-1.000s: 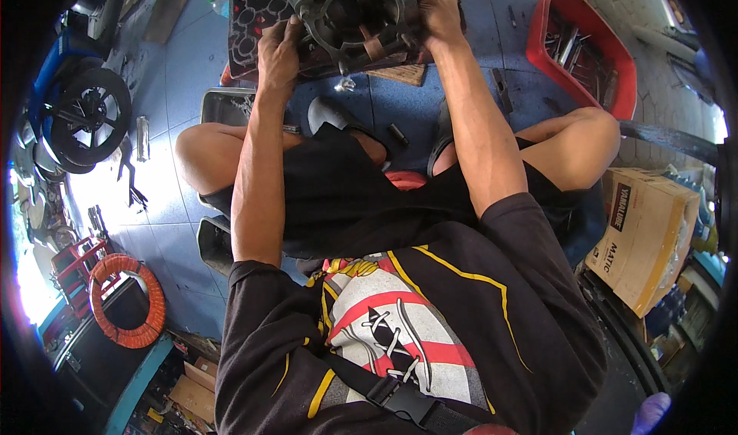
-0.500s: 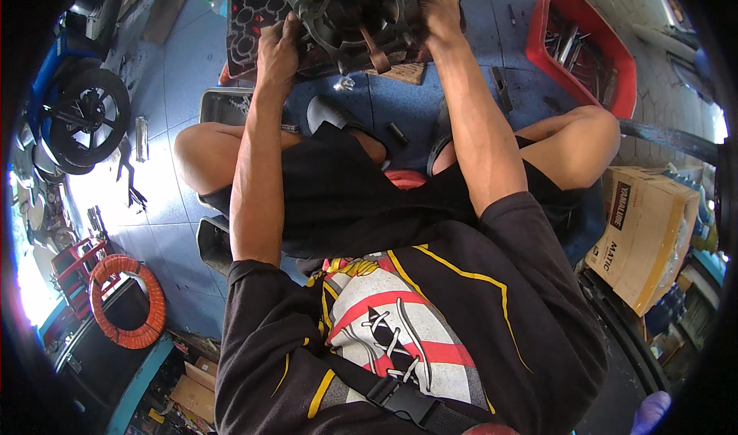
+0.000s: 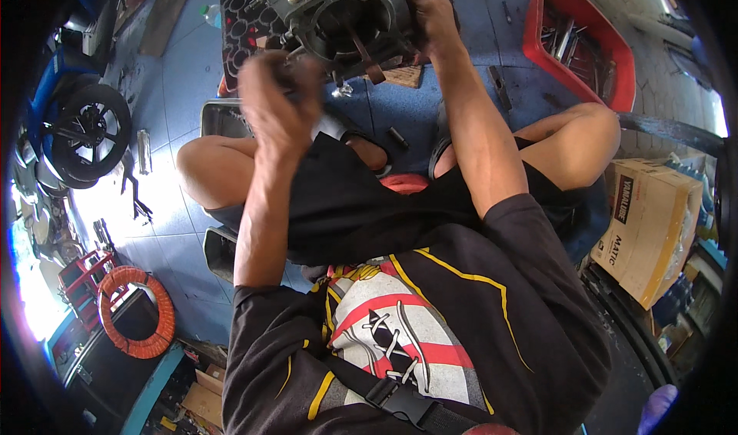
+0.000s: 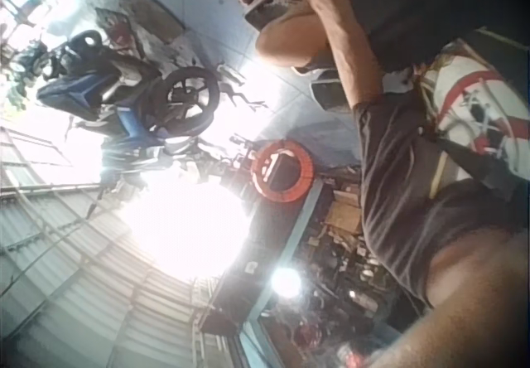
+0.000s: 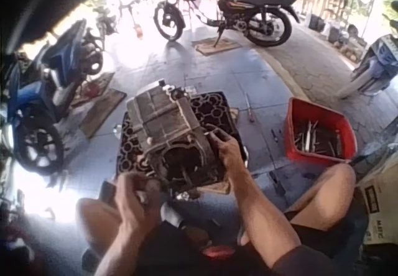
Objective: Disassembling and inspecting components of a motorcycle engine block in a service bay.
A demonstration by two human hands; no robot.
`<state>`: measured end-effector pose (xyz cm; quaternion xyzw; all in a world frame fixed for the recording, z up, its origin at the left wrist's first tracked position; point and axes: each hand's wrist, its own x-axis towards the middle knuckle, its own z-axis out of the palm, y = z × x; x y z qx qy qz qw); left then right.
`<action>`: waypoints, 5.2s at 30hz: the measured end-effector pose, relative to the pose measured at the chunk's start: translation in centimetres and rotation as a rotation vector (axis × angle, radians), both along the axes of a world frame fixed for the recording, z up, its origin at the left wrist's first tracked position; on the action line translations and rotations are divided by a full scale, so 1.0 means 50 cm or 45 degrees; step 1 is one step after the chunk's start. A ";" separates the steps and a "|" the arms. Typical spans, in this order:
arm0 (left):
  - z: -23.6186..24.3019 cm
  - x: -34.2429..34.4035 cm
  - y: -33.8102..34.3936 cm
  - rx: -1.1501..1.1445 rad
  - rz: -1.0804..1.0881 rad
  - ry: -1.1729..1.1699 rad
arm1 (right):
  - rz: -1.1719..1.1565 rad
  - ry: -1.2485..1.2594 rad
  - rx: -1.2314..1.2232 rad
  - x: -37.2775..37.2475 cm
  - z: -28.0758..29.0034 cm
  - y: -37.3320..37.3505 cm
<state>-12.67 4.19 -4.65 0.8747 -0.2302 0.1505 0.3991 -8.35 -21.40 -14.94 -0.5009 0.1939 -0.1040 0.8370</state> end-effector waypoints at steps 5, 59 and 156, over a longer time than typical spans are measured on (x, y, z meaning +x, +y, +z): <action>-0.027 -0.056 -0.075 0.362 -0.344 -0.420 | 0.042 -0.164 0.070 -0.013 0.027 0.015; -0.061 -0.044 -0.083 0.312 -0.018 -0.422 | 0.084 0.016 -0.096 -0.007 0.033 0.014; -0.025 0.016 0.312 0.111 1.111 0.091 | 0.240 -0.130 -0.415 -0.015 0.086 -0.078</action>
